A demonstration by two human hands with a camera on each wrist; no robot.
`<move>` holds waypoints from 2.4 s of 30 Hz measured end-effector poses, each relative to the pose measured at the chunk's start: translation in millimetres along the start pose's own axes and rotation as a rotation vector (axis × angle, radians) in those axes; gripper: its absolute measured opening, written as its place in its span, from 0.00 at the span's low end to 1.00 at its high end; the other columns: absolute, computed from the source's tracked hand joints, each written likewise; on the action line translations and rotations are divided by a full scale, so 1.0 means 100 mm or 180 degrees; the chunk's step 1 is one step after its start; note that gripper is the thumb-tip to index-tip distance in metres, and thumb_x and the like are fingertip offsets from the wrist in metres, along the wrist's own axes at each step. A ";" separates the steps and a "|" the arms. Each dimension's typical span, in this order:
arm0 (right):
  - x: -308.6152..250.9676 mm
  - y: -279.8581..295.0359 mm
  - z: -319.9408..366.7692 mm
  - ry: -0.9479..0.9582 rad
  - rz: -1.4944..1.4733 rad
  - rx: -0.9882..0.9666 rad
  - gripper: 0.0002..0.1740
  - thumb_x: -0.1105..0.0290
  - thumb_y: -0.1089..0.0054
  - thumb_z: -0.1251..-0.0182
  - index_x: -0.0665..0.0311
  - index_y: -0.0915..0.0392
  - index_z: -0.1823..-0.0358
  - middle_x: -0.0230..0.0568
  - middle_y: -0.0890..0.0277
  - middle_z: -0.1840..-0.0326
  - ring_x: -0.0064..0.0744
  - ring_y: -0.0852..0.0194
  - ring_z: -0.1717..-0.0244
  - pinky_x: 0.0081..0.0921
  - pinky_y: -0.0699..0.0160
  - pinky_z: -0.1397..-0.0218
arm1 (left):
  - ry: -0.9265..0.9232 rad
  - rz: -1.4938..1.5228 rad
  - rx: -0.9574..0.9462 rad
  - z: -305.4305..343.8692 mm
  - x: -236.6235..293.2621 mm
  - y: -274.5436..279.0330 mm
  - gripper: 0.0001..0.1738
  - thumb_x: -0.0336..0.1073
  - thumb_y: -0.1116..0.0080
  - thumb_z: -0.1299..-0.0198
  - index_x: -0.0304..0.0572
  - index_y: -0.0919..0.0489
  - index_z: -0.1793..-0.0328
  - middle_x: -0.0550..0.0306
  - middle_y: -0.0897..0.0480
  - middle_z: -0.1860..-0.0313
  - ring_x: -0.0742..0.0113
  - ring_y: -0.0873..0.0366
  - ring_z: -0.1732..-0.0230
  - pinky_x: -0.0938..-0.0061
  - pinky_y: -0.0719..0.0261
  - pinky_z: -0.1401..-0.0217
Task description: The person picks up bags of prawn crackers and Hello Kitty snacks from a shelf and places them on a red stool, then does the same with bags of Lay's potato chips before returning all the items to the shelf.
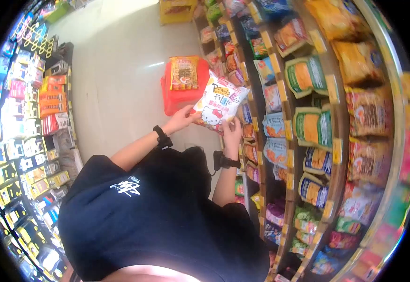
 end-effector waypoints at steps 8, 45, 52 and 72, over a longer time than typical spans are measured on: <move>0.40 -0.01 -1.25 0.0005 0.0316 -0.0379 0.20 0.75 0.43 0.39 0.72 0.33 0.46 0.40 0.27 0.53 0.24 0.28 0.55 0.20 0.29 0.55 | 0.0057 -0.0246 0.0371 -1.03 -0.63 0.02 0.30 0.52 0.41 0.45 0.35 0.28 0.45 0.50 0.19 0.62 0.63 0.21 0.64 0.71 0.24 0.58; 2.44 0.06 -2.67 -0.0971 0.0254 -0.0371 0.13 0.70 0.42 0.45 0.56 0.28 0.57 0.28 0.29 0.64 0.19 0.33 0.63 0.19 0.36 0.62 | 0.1645 0.0094 0.1904 -1.12 -1.90 1.24 0.15 0.37 0.54 0.40 0.39 0.26 0.50 0.55 0.22 0.63 0.67 0.20 0.69 0.76 0.26 0.72; 2.72 0.68 -1.57 -0.1301 0.1217 -0.0328 0.08 0.68 0.46 0.45 0.56 0.28 0.64 0.23 0.34 0.75 0.17 0.38 0.79 0.17 0.42 0.80 | 0.1397 0.0105 0.1021 -0.57 -1.48 1.12 0.16 0.38 0.55 0.39 0.39 0.26 0.49 0.55 0.21 0.64 0.70 0.21 0.69 0.77 0.25 0.69; 2.40 1.58 2.41 -0.2343 -0.1128 0.2259 0.15 0.59 0.48 0.41 0.56 0.31 0.54 0.37 0.23 0.62 0.33 0.23 0.62 0.35 0.32 0.61 | 0.0280 -0.0435 -0.0851 -0.52 -0.56 -0.36 0.11 0.32 0.52 0.41 0.34 0.25 0.55 0.55 0.21 0.68 0.71 0.23 0.70 0.78 0.28 0.72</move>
Point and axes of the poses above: each hand's wrist, its own z-axis away from the middle knuckle, its own y-axis out of the back of the hand, x = y × z, the point moved 4 cm from there along -z, towards the middle knuckle
